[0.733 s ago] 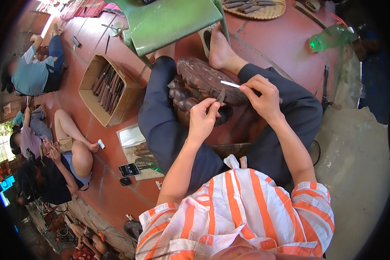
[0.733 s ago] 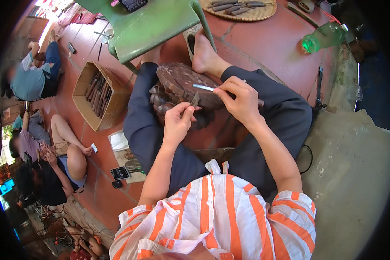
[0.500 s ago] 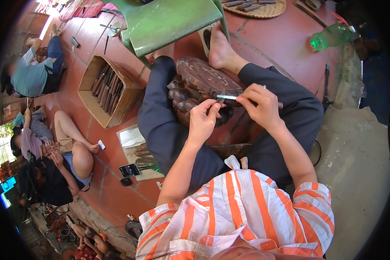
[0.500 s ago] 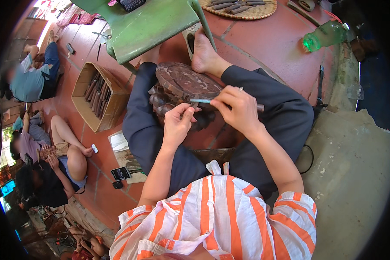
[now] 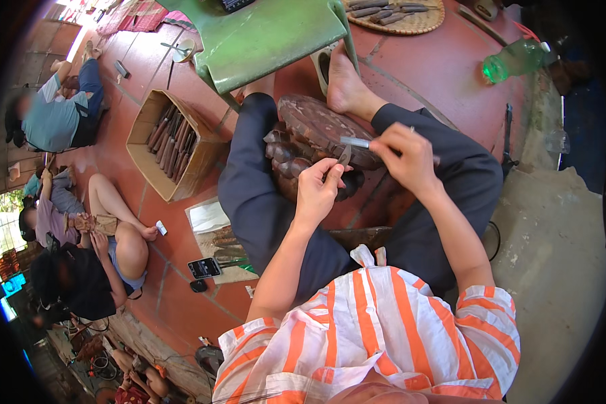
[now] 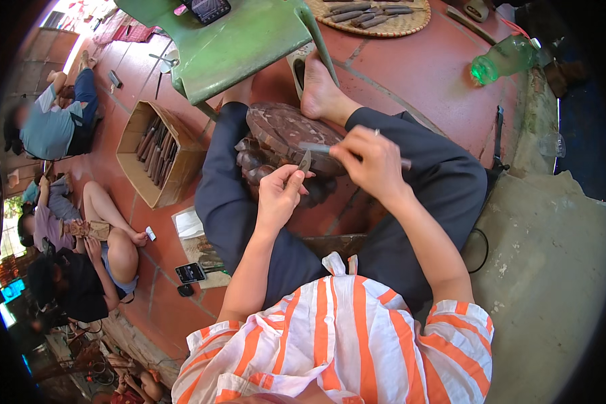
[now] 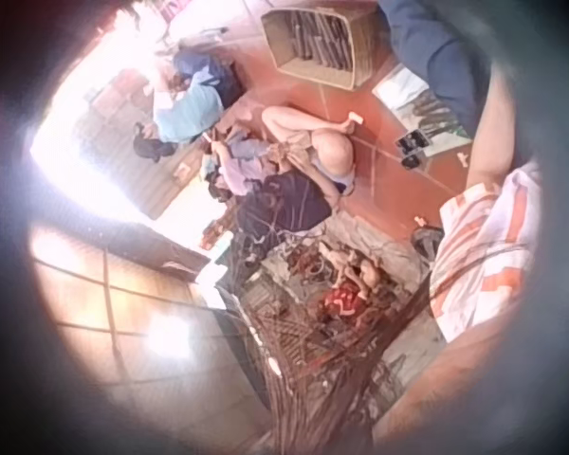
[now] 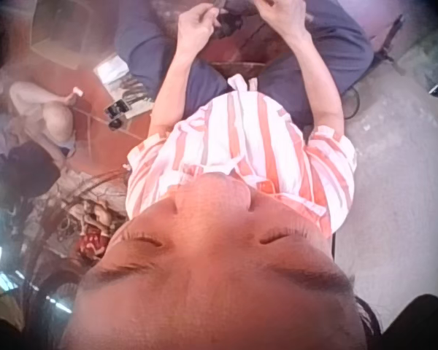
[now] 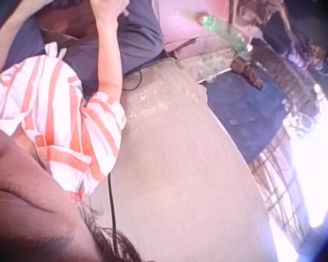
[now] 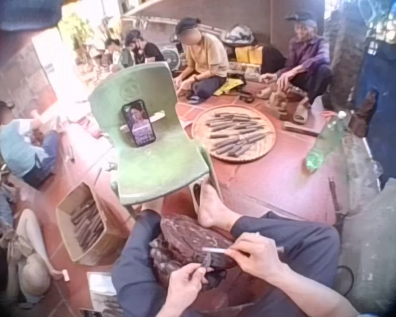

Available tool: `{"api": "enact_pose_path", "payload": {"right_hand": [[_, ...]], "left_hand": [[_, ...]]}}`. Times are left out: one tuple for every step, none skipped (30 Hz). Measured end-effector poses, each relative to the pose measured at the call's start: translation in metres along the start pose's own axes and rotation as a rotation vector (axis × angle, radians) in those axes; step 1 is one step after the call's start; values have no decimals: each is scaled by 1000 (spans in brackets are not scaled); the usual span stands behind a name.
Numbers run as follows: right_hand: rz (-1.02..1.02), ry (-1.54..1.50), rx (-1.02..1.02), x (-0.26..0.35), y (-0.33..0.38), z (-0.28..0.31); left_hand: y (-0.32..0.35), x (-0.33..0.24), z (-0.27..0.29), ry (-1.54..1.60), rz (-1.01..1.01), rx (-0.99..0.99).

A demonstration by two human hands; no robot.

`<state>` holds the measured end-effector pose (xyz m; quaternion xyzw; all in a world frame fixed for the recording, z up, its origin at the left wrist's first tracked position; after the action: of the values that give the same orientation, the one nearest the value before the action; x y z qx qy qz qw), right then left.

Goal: The person carves a wooden figurine using a small knife and a chisel. They hold the object on their lap, rotate it to access different sides, and use the tools to refine the details of the carving.

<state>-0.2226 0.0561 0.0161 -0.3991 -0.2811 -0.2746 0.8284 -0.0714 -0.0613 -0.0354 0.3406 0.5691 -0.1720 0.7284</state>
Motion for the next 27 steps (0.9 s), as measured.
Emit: {"api": "enact_pose_path", "payload": {"right_hand": [[53,127,-5,-10,-7,-4],[34,101,-22,-22,-4,-5],[24,63,-29,-23,-8,-7],[-68,18,-41,-26,-9,-5],[-161,-28,-53,-28,-6,0],[-255,-71,-62,-27,-2,3],[-298,-156,-14,-25,4,0],[-380,-225,89,-23,10,-1],[-469,-294,194,-14,16,-3],[-522,-387,276,-10,22,-7],[-575,-481,359,-5,26,-11],[-638,-495,426,4,26,-11],[-648,-534,416,5,29,-13],[-657,-573,406,4,32,-15],[-669,-610,399,4,34,-17],[-697,-605,410,2,35,-17],[-726,-599,421,1,35,-16],[-754,-595,429,-1,35,-16],[-749,-599,435,0,35,-15],[-745,-604,441,1,35,-15],[-741,-606,445,2,35,-14],[-729,-603,460,3,35,-14],[-717,-599,473,4,33,-13],[-704,-596,490,6,32,-12],[-702,-594,493,7,31,-11],[-700,-591,497,8,31,-9],[-699,-587,499,8,30,-8]], "left_hand": [[-1,-2,-2,-9,-3,13],[0,-1,-3,-17,-21,13],[3,1,-1,-24,-37,-5],[4,3,0,-30,-52,-22],[3,5,1,-32,-52,-25],[3,4,0,-32,-49,-26],[1,1,-1,-35,-53,-27],[2,-3,-2,-38,-73,-9],[5,-6,-2,-46,-88,12],[9,-7,-3,-55,-104,32],[13,-8,-5,-46,-114,41],[16,-13,-7,-51,-244,45],[19,-18,-8,-57,-374,49],[20,-19,-8,-72,-400,63],[20,-19,-8,-85,-422,75],[20,-20,-9,-98,-445,88],[21,-20,-10,-87,-455,86],[21,-21,-11,-78,-468,85],[21,-22,-11,-69,-481,85],[22,-22,-11,-64,-435,91],[23,-22,-11,-57,-390,99],[23,-21,-11,-51,-344,107],[23,-19,-11,-35,-312,105],[24,-17,-11,-20,-279,100],[24,-16,-10,-5,-247,95],[24,-16,-10,7,-233,92],[25,-16,-9,20,-220,92]]}}
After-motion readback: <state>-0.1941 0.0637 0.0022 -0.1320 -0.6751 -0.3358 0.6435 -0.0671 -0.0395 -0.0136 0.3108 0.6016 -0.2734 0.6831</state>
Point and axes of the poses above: each hand's wrist, its own y-axis away from the middle knuckle, its own z-axis out of the back of the hand, x = y × z, the point moved 5 cm from there along -y, towards the middle knuckle, and after that the axes turned 14 degrees about -x, right-handed, at the moved point
